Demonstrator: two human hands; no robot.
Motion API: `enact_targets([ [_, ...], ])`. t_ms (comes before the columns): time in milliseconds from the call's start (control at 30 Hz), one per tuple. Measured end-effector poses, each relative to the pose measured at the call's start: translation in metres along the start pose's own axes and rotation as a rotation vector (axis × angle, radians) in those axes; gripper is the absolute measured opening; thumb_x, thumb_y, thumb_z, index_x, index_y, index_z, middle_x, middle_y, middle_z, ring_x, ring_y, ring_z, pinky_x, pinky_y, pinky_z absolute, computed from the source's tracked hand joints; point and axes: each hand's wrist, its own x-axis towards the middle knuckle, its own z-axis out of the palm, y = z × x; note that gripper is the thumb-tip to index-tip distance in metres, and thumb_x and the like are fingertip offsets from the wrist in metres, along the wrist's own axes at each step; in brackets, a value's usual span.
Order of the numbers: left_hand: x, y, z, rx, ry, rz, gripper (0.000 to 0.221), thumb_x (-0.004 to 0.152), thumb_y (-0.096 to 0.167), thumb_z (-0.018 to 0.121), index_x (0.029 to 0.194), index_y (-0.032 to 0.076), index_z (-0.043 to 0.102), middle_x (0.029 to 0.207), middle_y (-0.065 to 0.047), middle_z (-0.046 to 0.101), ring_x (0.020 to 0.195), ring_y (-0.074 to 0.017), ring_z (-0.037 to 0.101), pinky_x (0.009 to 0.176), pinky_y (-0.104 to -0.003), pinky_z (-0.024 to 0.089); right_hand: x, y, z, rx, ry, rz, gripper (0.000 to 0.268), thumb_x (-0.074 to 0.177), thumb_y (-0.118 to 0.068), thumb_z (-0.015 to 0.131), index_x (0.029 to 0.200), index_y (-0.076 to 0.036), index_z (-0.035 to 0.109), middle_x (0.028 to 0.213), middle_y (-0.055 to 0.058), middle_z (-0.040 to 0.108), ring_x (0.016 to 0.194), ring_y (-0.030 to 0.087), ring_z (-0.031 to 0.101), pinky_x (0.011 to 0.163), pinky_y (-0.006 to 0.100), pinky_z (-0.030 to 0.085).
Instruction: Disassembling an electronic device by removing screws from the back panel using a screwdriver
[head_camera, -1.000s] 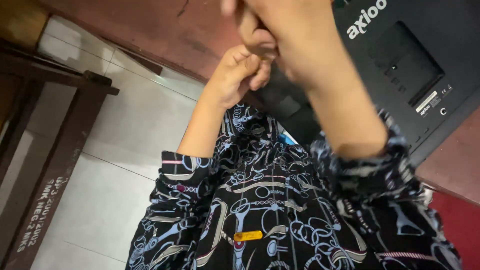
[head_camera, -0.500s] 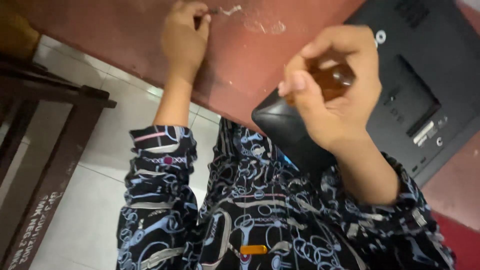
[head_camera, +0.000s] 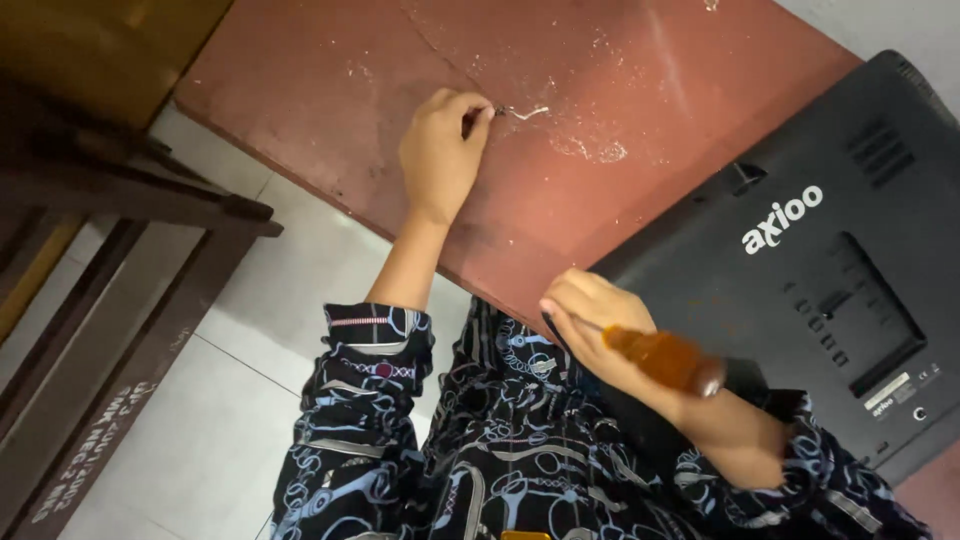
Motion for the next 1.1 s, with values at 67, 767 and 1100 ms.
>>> enact_targets([
  [67,-0.001,-0.003,0.002,-0.13,0.068,0.082,0.008,0.092,0.017,0.066,0.095,0.019,0.073,0.097,0.001,0.07,0.091,-0.0217,0.067,0.081,-0.038,0.051,0.005,-0.004,-0.008,0.256,-0.067,-0.034,0.029,0.11,-0.027,0.042,0.097,-0.007,0.057,0.092,0.008,0.058,0.075,0.027,0.057,0.074,0.038,0.046],
  [767,-0.124,0.12,0.044,-1.777,-0.38,-0.668,0.014,0.103,0.031,0.058,0.107,0.018,0.056,0.099,0.002,0.06,0.095,-0.013,0.062,0.077,-0.024,0.042,-0.007,0.036,-0.057,1.081,0.554,0.167,0.025,0.108,-0.02,0.051,0.102,0.004,0.047,0.119,0.031,0.062,0.113,0.041,0.071,0.102,0.051,0.059],
  [1100,-0.133,0.126,0.043,-1.752,-0.362,-0.732,0.014,0.103,0.031,0.06,0.111,0.02,0.058,0.097,0.003,0.061,0.093,-0.013,0.063,0.078,-0.024,0.045,-0.007,0.024,-0.063,0.625,0.512,0.019,0.016,0.104,-0.01,0.055,0.099,0.002,0.065,0.112,0.023,0.072,0.104,0.034,0.073,0.092,0.044,0.057],
])
